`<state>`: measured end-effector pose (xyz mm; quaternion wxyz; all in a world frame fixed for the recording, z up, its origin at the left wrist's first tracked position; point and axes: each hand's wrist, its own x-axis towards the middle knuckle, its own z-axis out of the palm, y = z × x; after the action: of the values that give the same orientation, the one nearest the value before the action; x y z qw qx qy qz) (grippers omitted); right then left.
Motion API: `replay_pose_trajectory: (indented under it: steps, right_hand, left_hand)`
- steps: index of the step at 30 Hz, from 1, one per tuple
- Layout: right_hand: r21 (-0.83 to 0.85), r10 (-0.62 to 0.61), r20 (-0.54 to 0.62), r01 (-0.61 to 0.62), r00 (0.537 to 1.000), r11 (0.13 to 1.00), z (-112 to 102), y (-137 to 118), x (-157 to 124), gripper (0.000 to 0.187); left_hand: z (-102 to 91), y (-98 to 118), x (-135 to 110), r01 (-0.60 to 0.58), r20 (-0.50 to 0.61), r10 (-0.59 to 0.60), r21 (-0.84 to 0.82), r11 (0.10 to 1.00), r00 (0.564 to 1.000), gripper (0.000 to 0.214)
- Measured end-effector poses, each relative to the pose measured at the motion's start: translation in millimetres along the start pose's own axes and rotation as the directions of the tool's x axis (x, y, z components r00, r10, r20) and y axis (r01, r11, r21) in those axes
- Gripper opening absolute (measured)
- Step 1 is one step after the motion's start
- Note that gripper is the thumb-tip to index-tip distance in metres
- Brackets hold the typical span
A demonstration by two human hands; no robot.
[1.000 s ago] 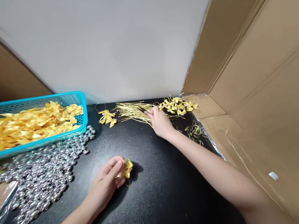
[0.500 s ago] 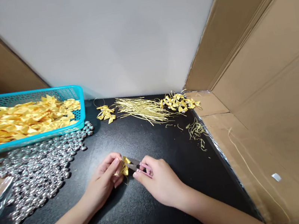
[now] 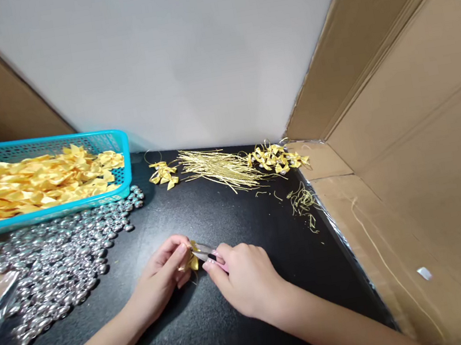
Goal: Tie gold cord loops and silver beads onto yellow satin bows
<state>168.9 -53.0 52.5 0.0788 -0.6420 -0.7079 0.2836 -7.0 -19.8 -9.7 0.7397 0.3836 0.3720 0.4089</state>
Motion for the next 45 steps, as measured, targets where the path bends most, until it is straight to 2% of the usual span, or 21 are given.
replay_pose_trajectory:
  steps: [4,9,12,14,17,21,25,29,31,33,35,36,37,39,40,42,45]
  right_hand:
    - [-0.059,-0.015,0.004,0.015,1.0,0.998,-1.8,-1.2,1.0,0.032]
    - [-0.049,-0.032,0.007,0.033,0.999,0.998,-5.8,3.2,-1.3,0.033]
    - [-0.007,-0.021,-0.052,0.021,0.998,1.0,-15.8,14.6,9.4,0.027]
    - [-0.008,-0.009,-0.158,0.008,0.987,1.0,-24.4,26.1,28.6,0.021]
    - [-0.102,0.012,-0.303,-0.044,0.953,0.994,-33.7,44.2,70.8,0.02]
    - [-0.115,-0.01,-0.398,-0.039,0.918,0.993,-33.5,61.9,122.6,0.013]
    - [-0.067,-0.01,-0.456,-0.023,0.89,0.997,-28.4,72.2,146.8,0.013]
    - [0.047,0.021,-0.493,0.003,0.87,0.999,-30.3,68.1,142.4,0.016]
    - [0.113,0.0,-0.497,0.065,0.867,0.991,-28.4,56.6,125.9,0.023]
    - [0.184,-0.085,-0.454,0.187,0.887,0.965,-20.0,41.0,100.4,0.031]
    - [0.307,-0.243,-0.316,0.341,0.917,0.889,-6.3,25.4,71.7,0.034]
    - [0.57,-0.334,-0.202,0.388,0.921,0.724,1.0,19.0,58.6,0.038]
    - [0.774,-0.38,-0.108,0.318,0.918,0.547,7.6,13.9,47.4,0.043]
    - [0.935,-0.286,-0.06,0.155,0.956,0.32,16.4,8.4,32.1,0.043]
    - [0.963,-0.205,-0.059,0.11,0.977,0.244,18.2,8.0,27.7,0.042]
    - [0.982,-0.045,-0.093,0.099,0.995,0.162,17.9,10.7,23.6,0.043]
    - [0.983,0.072,-0.149,0.14,0.986,0.114,13.3,19.0,21.9,0.05]
  left_hand:
    - [-0.3,-0.4,0.6,-0.001,-0.001,0.001,0.006,1.0,1.0,0.031]
    - [-0.1,-0.6,0.1,-0.005,-0.023,0.005,0.008,1.0,1.0,0.031]
    - [1.1,0.1,0.1,-0.005,-0.046,0.005,0.001,1.0,0.999,0.03]
    - [1.9,0.5,0.2,-0.004,-0.062,0.004,-0.007,1.0,0.998,0.03]
    - [3.1,1.7,0.1,0.0,-0.079,-0.001,-0.02,1.0,0.997,0.031]
    - [4.5,4.4,0.0,0.007,-0.107,-0.011,-0.042,0.999,0.994,0.034]
    - [5.9,7.6,0.7,0.015,-0.12,-0.024,-0.076,0.997,0.993,0.039]
    - [10.9,16.7,-1.9,0.007,-0.112,-0.021,-0.12,0.993,0.994,0.043]
    - [15.3,24.2,-5.0,-0.009,-0.115,-0.007,-0.14,0.99,0.993,0.045]
    - [20.5,31.6,-8.2,-0.024,-0.116,0.006,-0.155,0.988,0.993,0.047]
    - [25.8,37.1,-10.0,-0.031,-0.11,0.013,-0.161,0.986,0.994,0.047]
    - [28.4,38.9,-10.3,-0.03,-0.105,0.012,-0.163,0.986,0.994,0.046]
    - [31.0,40.0,-10.2,-0.027,-0.1,0.01,-0.166,0.986,0.995,0.045]
    - [35.8,40.9,-9.1,-0.019,-0.088,0.004,-0.17,0.985,0.996,0.043]
    - [37.8,41.0,-8.3,-0.017,-0.086,0.003,-0.173,0.985,0.996,0.042]
    - [40.5,41.1,-6.4,-0.025,-0.092,0.009,-0.176,0.984,0.996,0.042]
    - [40.3,41.7,-3.1,-0.063,-0.139,0.04,-0.17,0.983,0.99,0.04]
